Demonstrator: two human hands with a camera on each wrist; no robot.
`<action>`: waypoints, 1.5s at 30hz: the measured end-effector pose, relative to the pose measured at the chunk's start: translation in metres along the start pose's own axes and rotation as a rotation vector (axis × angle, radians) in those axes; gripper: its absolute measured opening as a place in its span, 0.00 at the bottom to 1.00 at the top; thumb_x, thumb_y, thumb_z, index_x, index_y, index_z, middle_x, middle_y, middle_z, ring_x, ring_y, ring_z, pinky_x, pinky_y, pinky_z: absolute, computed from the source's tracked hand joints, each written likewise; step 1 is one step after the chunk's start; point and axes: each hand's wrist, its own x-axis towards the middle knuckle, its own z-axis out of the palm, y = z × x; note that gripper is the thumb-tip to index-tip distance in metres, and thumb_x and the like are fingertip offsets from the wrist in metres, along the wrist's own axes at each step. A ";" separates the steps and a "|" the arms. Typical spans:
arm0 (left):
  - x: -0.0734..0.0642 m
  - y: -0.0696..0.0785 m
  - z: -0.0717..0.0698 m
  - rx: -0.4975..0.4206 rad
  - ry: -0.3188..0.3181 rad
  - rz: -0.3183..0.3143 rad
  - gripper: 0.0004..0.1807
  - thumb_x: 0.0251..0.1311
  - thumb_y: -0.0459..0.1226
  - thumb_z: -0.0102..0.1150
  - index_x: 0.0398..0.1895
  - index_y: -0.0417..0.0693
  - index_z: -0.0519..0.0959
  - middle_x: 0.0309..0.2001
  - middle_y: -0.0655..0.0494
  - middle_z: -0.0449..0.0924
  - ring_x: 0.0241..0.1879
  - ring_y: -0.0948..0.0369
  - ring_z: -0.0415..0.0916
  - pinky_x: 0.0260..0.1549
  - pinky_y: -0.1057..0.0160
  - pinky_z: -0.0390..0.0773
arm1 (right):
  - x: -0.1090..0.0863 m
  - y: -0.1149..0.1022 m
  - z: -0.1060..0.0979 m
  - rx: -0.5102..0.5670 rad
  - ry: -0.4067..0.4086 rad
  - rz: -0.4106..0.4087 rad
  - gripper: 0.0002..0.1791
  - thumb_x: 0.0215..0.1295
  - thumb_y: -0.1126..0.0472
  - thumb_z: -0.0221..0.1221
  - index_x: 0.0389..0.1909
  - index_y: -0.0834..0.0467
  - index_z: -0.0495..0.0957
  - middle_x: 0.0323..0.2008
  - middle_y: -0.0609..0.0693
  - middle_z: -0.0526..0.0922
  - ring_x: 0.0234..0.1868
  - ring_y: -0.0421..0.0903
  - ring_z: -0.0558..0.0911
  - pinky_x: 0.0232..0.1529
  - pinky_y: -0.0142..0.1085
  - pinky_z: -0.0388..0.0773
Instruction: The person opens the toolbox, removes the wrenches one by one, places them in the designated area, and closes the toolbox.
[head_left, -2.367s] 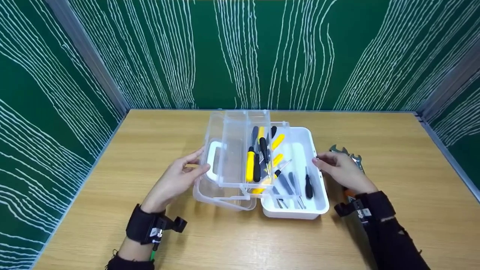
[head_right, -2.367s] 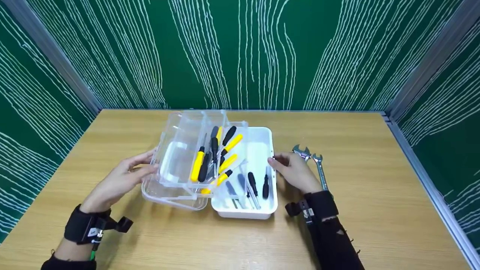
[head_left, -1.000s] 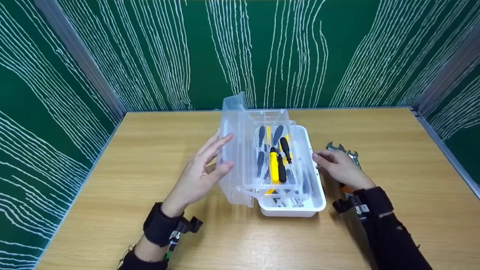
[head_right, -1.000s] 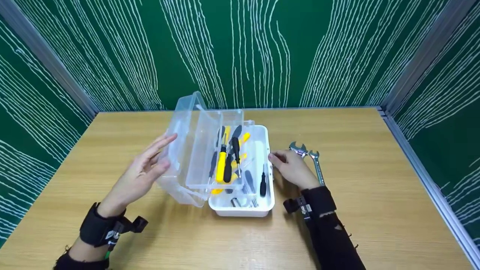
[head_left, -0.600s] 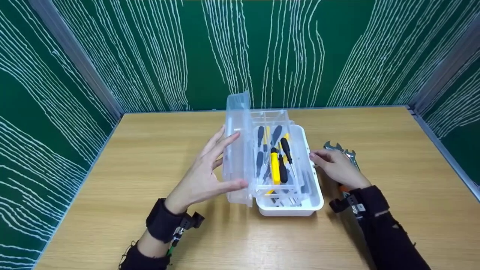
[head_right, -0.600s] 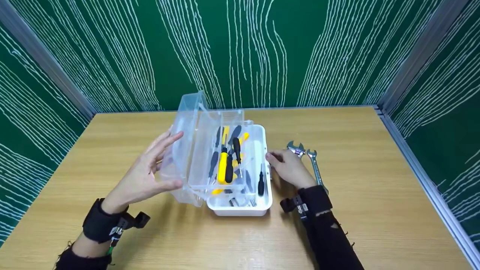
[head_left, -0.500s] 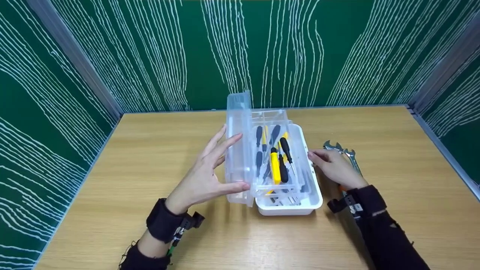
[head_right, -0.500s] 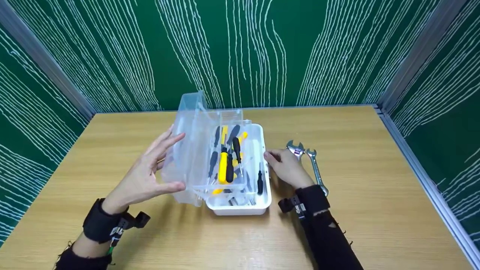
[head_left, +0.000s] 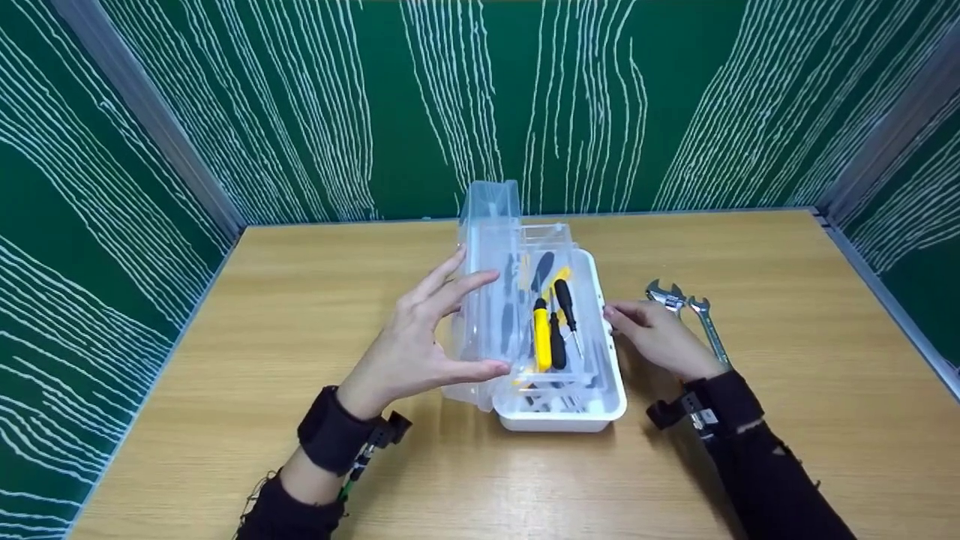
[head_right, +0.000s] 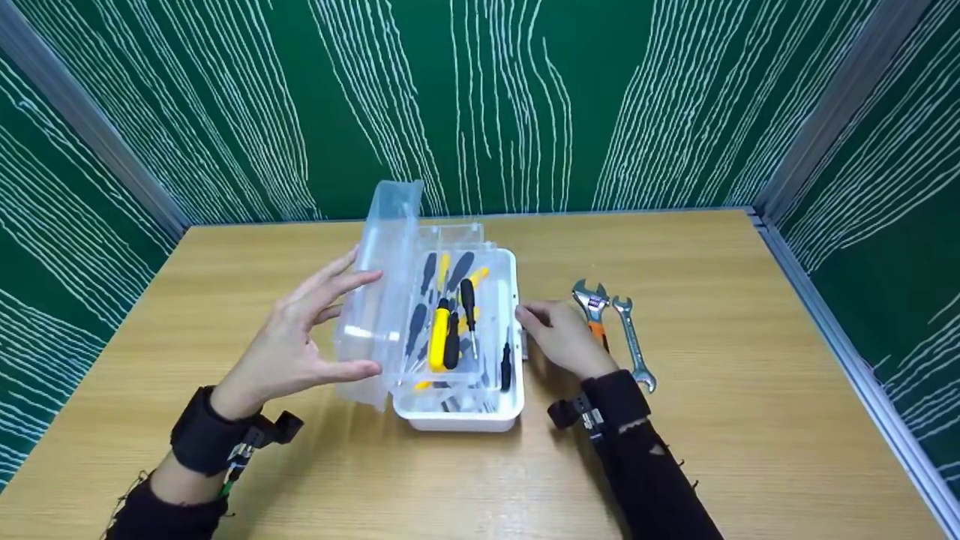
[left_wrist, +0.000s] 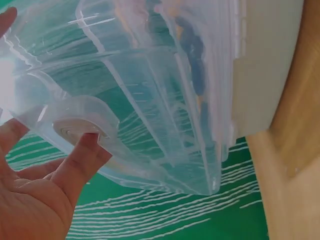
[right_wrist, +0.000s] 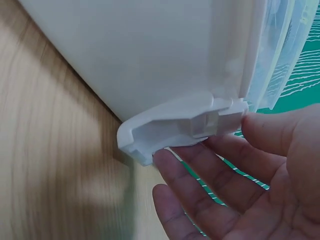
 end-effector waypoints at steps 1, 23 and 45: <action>0.001 0.001 0.000 0.006 0.000 0.004 0.53 0.44 0.60 0.86 0.77 0.69 0.73 0.87 0.48 0.54 0.81 0.43 0.63 0.66 0.38 0.79 | 0.000 0.000 0.000 0.005 -0.001 0.004 0.31 0.87 0.43 0.47 0.75 0.60 0.74 0.71 0.63 0.79 0.74 0.62 0.76 0.77 0.63 0.69; 0.033 0.025 0.017 0.221 -0.097 0.167 0.52 0.45 0.66 0.83 0.74 0.59 0.77 0.83 0.35 0.60 0.67 0.43 0.82 0.64 0.50 0.85 | 0.002 -0.001 0.005 0.097 -0.004 -0.012 0.29 0.88 0.48 0.46 0.76 0.63 0.72 0.70 0.64 0.80 0.72 0.61 0.79 0.76 0.59 0.73; 0.058 0.056 0.043 0.433 -0.302 0.215 0.52 0.48 0.69 0.79 0.73 0.55 0.77 0.78 0.28 0.63 0.23 0.62 0.73 0.26 0.70 0.78 | 0.003 0.004 0.002 0.102 -0.056 -0.103 0.23 0.87 0.66 0.42 0.73 0.68 0.72 0.68 0.67 0.80 0.69 0.62 0.81 0.73 0.58 0.77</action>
